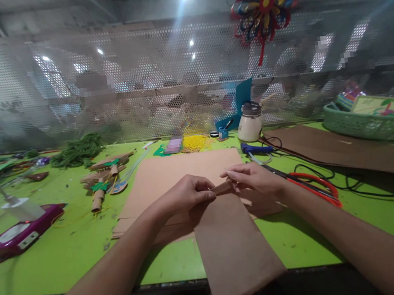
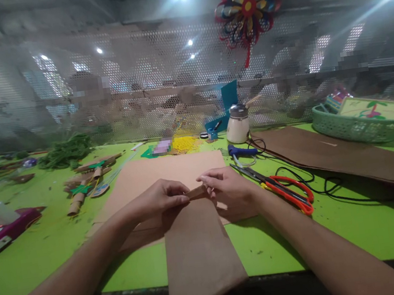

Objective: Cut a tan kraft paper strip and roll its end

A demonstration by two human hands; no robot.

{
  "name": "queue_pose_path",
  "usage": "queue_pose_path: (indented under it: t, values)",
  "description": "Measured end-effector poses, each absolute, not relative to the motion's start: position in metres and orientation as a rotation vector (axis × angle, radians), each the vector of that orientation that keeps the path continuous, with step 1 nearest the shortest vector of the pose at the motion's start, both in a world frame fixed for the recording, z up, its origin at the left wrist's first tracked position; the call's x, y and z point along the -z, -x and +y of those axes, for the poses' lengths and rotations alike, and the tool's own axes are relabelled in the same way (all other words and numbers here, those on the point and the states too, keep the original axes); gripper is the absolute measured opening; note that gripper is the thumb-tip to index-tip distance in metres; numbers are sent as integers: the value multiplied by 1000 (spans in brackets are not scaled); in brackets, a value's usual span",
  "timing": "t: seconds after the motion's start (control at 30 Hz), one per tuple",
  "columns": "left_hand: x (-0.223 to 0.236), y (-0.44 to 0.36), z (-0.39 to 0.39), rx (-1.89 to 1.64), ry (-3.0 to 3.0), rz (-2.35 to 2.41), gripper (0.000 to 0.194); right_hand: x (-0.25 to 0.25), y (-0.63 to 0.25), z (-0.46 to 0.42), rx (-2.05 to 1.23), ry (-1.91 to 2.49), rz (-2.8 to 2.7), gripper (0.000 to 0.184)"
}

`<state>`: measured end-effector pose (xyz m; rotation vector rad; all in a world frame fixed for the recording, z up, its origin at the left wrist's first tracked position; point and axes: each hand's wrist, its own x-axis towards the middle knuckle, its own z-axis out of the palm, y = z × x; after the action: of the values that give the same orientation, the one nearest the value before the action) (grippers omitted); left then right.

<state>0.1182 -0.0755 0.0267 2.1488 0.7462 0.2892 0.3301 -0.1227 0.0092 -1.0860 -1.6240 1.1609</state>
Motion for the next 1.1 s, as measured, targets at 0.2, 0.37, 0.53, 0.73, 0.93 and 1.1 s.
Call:
queue_pose_path:
  t: [0.2, 0.37, 0.53, 0.73, 0.93, 1.1]
  values:
    - [-25, -116, -73, -326, -2097, 683, 27, -8, -327, -126, -1140, 1125, -1697, 31]
    - [-24, -117, -73, -337, -2109, 668, 26, -8, -326, -124, -1040, 1158, -1725, 26]
    - [-23, -117, -73, -348, -2141, 635, 23, -4, -326, -123, -1060, 1145, -1667, 27]
    - [-24, -118, -73, -342, -2179, 669, 26, -13, -324, -132, -1160, 1054, -1693, 29]
    - [-21, -122, -74, -333, -2180, 723, 25, -7, -318, -132, -1042, 1190, -1777, 22]
    - [-20, -124, -74, -312, -2162, 719, 25, 3, -319, -129, -1032, 1246, -1677, 19]
